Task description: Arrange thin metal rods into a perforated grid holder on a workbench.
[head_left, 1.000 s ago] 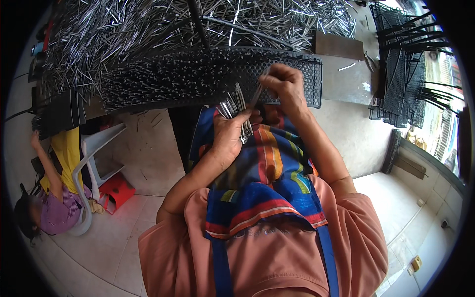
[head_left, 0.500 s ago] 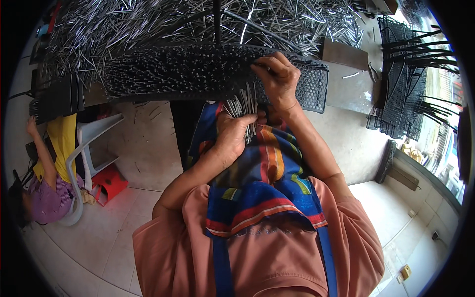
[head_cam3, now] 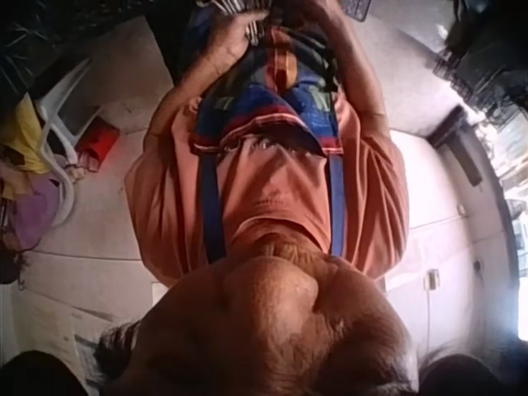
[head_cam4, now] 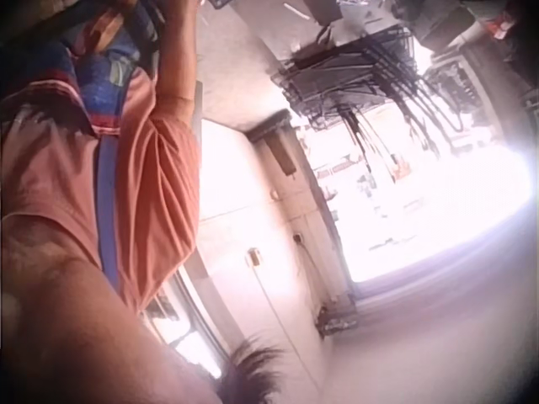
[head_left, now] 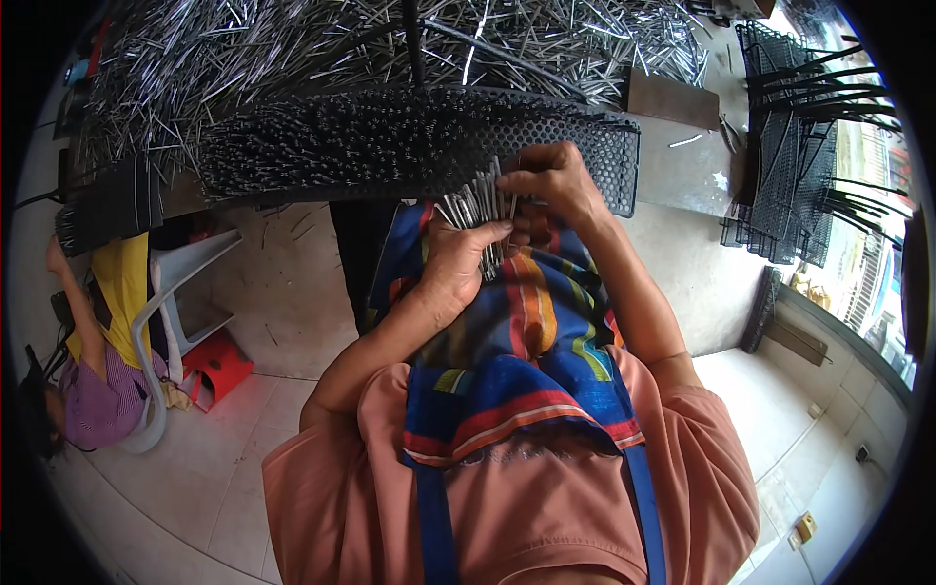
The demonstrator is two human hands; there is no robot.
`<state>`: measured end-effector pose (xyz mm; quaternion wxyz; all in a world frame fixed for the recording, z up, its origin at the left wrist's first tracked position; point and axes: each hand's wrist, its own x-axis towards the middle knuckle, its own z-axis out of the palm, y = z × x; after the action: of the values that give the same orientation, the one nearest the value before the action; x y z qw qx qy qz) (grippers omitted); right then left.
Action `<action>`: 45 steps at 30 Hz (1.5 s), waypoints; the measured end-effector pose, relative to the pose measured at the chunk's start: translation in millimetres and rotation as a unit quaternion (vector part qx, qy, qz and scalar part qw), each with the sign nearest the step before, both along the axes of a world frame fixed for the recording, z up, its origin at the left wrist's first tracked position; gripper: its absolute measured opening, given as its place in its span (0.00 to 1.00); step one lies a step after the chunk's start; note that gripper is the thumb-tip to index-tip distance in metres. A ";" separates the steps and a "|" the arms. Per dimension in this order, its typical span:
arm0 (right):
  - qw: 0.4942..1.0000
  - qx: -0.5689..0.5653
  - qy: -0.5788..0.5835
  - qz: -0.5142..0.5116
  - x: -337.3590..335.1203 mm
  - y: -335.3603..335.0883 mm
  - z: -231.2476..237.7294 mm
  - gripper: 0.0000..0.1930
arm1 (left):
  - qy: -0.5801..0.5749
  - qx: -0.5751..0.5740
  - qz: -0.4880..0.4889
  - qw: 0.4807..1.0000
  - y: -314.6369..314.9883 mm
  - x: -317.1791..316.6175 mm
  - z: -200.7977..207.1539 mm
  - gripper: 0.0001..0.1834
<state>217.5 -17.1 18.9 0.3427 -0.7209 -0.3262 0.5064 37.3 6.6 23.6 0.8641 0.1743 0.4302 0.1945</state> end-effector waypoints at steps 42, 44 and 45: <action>0.992 0.099 -0.074 -0.012 -2.7 0.3 12.1 0.04 | -0.026 0.043 -0.038 0.998 8.7 -7.4 -4.3 0.13; 0.992 -0.021 0.116 -0.044 -5.4 -4.9 15.8 0.05 | -0.036 0.042 -0.068 0.996 12.0 -4.2 -4.0 0.13; 0.982 -0.005 0.181 -0.056 -7.2 -5.6 18.4 0.05 | -0.044 0.041 -0.097 0.993 13.0 -3.2 -3.1 0.12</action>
<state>210.3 -22.8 37.4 0.4209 -0.6358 -0.2152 0.6101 34.2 19.6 20.6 0.8892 0.2419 0.3640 0.1350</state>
